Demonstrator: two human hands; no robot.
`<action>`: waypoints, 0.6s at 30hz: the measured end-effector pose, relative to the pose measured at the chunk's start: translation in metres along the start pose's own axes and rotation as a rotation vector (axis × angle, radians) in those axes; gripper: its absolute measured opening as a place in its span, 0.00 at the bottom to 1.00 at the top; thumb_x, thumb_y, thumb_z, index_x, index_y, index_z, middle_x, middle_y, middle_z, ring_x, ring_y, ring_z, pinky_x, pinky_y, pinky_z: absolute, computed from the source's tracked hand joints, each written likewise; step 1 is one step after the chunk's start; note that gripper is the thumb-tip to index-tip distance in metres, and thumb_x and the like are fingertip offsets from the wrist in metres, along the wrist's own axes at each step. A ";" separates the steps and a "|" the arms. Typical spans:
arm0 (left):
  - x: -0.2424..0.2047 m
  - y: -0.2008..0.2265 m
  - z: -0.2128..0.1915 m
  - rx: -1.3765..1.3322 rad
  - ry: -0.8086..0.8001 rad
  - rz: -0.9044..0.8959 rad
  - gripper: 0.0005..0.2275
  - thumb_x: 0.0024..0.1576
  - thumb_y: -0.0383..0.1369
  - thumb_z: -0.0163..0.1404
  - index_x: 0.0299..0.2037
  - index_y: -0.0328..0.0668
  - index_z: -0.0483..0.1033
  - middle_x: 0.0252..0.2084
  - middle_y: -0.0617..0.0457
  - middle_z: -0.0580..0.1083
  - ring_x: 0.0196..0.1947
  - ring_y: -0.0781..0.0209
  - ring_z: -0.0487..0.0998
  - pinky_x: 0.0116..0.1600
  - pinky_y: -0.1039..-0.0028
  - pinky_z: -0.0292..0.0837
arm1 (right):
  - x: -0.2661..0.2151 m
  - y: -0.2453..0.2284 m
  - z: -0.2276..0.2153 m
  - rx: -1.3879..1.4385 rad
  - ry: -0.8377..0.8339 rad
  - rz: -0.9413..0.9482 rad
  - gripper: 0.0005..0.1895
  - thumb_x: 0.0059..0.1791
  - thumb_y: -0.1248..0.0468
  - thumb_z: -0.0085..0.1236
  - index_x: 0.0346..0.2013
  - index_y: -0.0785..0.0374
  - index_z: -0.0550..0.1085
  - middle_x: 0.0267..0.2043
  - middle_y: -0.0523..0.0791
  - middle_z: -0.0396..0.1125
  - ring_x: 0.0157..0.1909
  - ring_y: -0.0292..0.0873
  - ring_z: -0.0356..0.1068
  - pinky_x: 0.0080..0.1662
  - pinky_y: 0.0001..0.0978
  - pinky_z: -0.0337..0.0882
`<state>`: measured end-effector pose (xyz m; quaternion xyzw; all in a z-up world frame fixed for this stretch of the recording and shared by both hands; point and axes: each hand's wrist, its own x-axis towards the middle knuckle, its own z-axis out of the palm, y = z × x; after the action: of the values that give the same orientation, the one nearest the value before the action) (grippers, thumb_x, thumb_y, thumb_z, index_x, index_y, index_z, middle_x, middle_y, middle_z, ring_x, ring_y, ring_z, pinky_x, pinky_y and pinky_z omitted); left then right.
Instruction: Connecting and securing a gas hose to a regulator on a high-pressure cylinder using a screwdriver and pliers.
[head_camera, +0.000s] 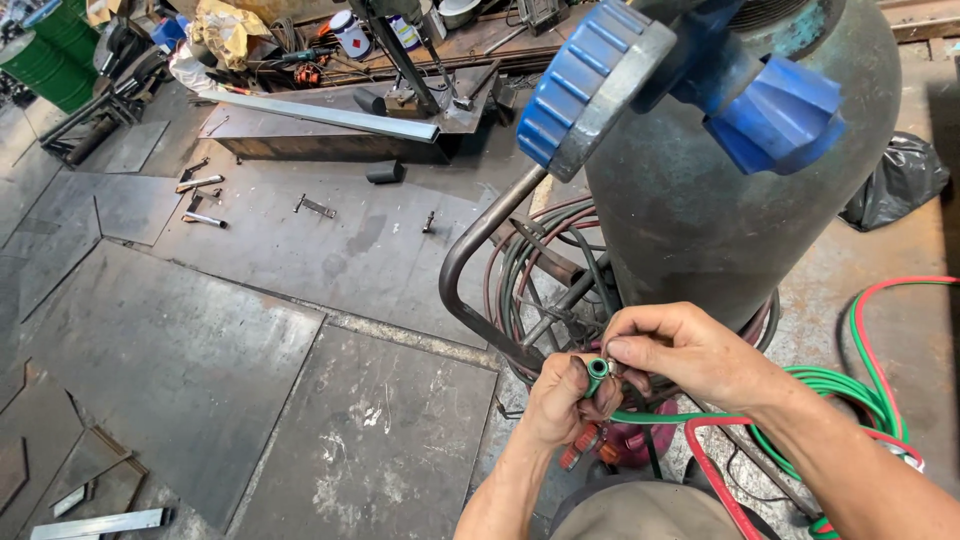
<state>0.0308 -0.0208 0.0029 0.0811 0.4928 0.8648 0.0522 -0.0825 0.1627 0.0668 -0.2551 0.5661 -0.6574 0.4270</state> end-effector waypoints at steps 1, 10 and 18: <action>0.000 -0.002 -0.002 0.004 -0.002 -0.001 0.30 0.61 0.60 0.49 0.29 0.34 0.69 0.23 0.53 0.65 0.22 0.66 0.61 0.28 0.75 0.49 | 0.000 0.003 -0.003 0.002 0.000 -0.004 0.10 0.53 0.63 0.55 0.36 0.68 0.78 0.23 0.40 0.66 0.26 0.33 0.64 0.28 0.28 0.64; 0.002 0.005 0.025 -0.014 -0.043 -0.014 0.31 0.63 0.60 0.47 0.30 0.31 0.72 0.22 0.53 0.65 0.19 0.69 0.57 0.28 0.73 0.51 | -0.011 -0.001 -0.010 0.090 -0.120 -0.066 0.09 0.53 0.64 0.54 0.36 0.68 0.76 0.24 0.40 0.66 0.26 0.32 0.64 0.28 0.27 0.62; 0.028 0.025 0.028 -0.073 0.246 0.132 0.25 0.68 0.53 0.42 0.36 0.33 0.72 0.18 0.62 0.55 0.17 0.70 0.52 0.24 0.77 0.45 | -0.013 0.006 -0.019 -0.155 0.242 -0.220 0.12 0.51 0.65 0.56 0.48 0.65 0.76 0.27 0.41 0.67 0.29 0.32 0.65 0.32 0.27 0.68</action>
<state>0.0088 -0.0051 0.0407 0.0050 0.4571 0.8872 -0.0626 -0.0901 0.1835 0.0582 -0.2666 0.6309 -0.6805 0.2606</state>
